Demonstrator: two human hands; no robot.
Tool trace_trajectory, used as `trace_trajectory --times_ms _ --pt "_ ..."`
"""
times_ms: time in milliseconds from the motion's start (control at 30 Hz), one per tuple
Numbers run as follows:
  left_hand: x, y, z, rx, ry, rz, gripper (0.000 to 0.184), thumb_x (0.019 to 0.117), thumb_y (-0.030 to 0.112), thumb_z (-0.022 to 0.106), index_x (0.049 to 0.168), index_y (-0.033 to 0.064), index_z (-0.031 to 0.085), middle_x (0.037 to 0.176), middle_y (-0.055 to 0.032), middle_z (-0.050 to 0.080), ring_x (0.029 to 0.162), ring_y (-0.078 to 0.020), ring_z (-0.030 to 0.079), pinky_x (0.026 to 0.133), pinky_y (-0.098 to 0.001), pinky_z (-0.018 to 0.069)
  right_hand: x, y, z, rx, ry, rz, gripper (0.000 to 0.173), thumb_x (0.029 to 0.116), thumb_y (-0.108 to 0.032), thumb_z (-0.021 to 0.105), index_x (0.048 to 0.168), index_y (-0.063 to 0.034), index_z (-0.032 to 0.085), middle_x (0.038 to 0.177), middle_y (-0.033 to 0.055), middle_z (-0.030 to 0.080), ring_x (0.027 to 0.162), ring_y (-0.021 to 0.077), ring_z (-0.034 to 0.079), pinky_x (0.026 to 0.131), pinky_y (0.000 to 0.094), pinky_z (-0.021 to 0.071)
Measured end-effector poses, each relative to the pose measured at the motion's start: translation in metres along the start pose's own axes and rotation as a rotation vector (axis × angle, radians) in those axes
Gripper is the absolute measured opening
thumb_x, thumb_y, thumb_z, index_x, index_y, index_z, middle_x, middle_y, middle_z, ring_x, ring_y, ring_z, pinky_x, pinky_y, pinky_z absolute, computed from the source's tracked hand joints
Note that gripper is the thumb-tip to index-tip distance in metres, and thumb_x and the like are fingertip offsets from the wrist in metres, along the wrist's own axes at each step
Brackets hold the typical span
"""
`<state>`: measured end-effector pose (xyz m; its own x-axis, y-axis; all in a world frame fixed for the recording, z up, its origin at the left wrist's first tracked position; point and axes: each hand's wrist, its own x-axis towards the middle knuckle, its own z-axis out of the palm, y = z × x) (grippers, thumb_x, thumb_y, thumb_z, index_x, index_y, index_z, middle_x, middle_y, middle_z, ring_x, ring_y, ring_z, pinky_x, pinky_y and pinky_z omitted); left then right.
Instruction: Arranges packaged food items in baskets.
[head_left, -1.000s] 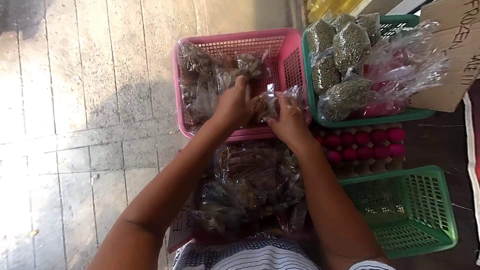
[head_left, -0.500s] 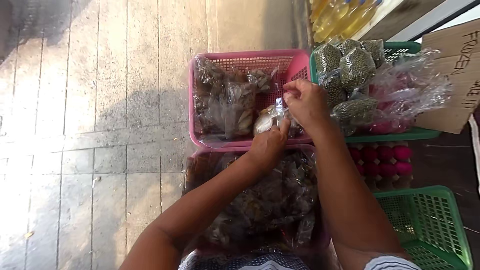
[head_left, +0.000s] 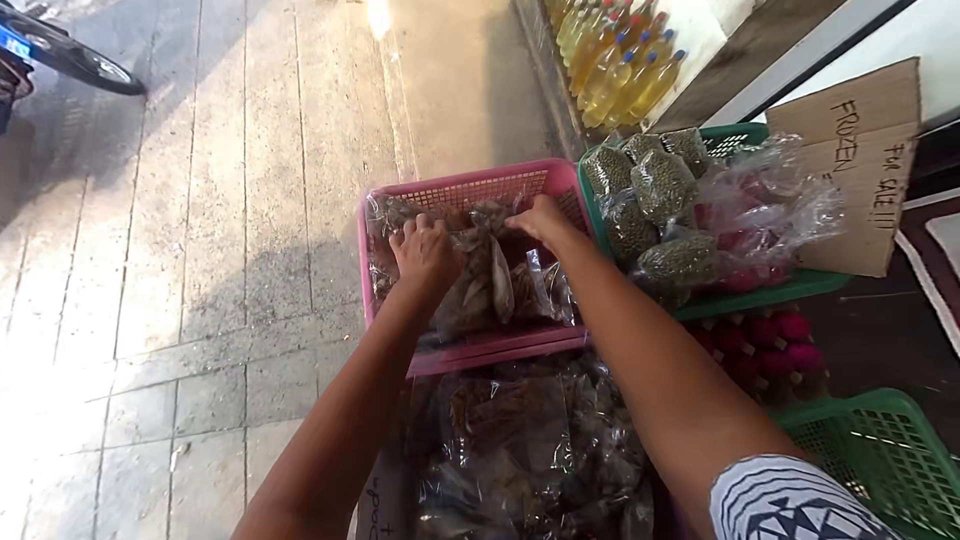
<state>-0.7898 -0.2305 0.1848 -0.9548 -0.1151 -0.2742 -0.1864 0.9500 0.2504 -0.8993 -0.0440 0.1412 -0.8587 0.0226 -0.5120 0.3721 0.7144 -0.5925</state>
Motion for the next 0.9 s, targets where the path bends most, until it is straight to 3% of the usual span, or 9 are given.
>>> trace_trajectory --times_ms 167,233,333,500,567,667,800,900 --pt "-0.001 0.019 0.002 -0.087 0.035 0.08 0.04 0.0863 0.026 0.076 0.12 0.0046 0.067 0.13 -0.0196 0.062 0.129 -0.0419 0.051 0.097 -0.0649 0.0412 0.004 0.001 0.002 0.049 -0.019 -0.087 0.05 0.0856 -0.018 0.083 0.126 0.005 0.065 0.125 0.0267 0.066 0.121 0.0418 0.061 0.105 0.0624 0.046" --pt "0.004 0.024 -0.002 -0.142 0.015 0.134 0.038 0.0886 0.021 0.073 0.121 0.0035 0.065 0.118 -0.0205 0.068 0.118 -0.0415 0.061 0.096 -0.0643 0.0445 -0.007 -0.008 -0.01 -0.054 0.013 -0.151 0.041 0.0874 -0.018 0.081 0.119 0.004 0.068 0.119 0.0262 0.068 0.114 0.0424 0.064 0.099 0.0645 0.0482" --pt "0.019 0.038 -0.014 -0.25 -0.085 0.186 0.036 0.0911 0.014 0.068 0.124 0.0025 0.061 0.104 -0.0227 0.07 0.1 -0.0438 0.068 0.082 -0.0652 0.0524 -0.032 -0.028 -0.038 -0.37 0.097 -0.202 0.029 0.091 -0.014 0.073 0.114 0.0027 0.07 0.117 0.026 0.069 0.114 0.0442 0.065 0.095 0.0677 0.0494" --pt "0.057 0.079 -0.018 -0.3 -0.161 0.187 0.04 0.0902 0.02 0.071 0.122 -0.001 0.061 0.111 -0.0227 0.068 0.106 -0.0411 0.067 0.087 -0.0631 0.0526 -0.058 -0.051 -0.063 -0.727 0.177 -0.139 0.024 0.0932 -0.008 0.066 0.111 0.008 0.067 0.119 0.0291 0.067 0.115 0.0468 0.065 0.086 0.0665 0.0518" --pt "0.062 0.101 -0.019 -0.297 -0.188 0.156 0.036 0.089 0.017 0.071 0.115 -0.0044 0.062 0.109 -0.0235 0.067 0.104 -0.0403 0.066 0.085 -0.0611 0.0532 -0.06 -0.053 -0.068 -0.749 0.194 -0.13 0.023 0.0919 -0.006 0.067 0.109 0.009 0.066 0.118 0.0296 0.067 0.113 0.0463 0.066 0.085 0.0652 0.0523" --pt "0.061 0.13 -0.014 -0.306 -0.193 0.162 0.035 0.0906 0.015 0.07 0.115 -0.0085 0.06 0.117 -0.0256 0.064 0.112 -0.0401 0.064 0.09 -0.0588 0.0525 -0.051 -0.044 -0.073 -0.705 0.201 -0.157 0.02 0.0943 -0.007 0.064 0.107 0.0074 0.068 0.117 0.0288 0.067 0.114 0.0454 0.065 0.087 0.0644 0.0525" --pt "0.061 0.158 0.007 -0.36 -0.163 0.14 0.047 0.0991 0.021 0.063 0.131 -0.0108 0.051 0.126 -0.0257 0.06 0.115 -0.0383 0.065 0.095 -0.0534 0.054 -0.048 -0.026 -0.082 -0.577 0.22 -0.242 0.028 0.1032 -0.011 0.053 0.122 0.0018 0.069 0.123 0.0262 0.067 0.121 0.0437 0.063 0.098 0.0631 0.0495" --pt "0.052 0.161 0.009 -0.498 -0.197 0.069 0.052 0.1067 0.037 0.047 0.14 -0.0032 0.04 0.117 -0.0229 0.066 0.11 -0.0346 0.068 0.092 -0.0514 0.0551 -0.068 -0.018 -0.093 -0.446 0.32 -0.318 0.029 0.1033 -0.014 0.052 0.123 -0.0038 0.07 0.121 0.021 0.069 0.117 0.0389 0.065 0.097 0.0612 0.0499"
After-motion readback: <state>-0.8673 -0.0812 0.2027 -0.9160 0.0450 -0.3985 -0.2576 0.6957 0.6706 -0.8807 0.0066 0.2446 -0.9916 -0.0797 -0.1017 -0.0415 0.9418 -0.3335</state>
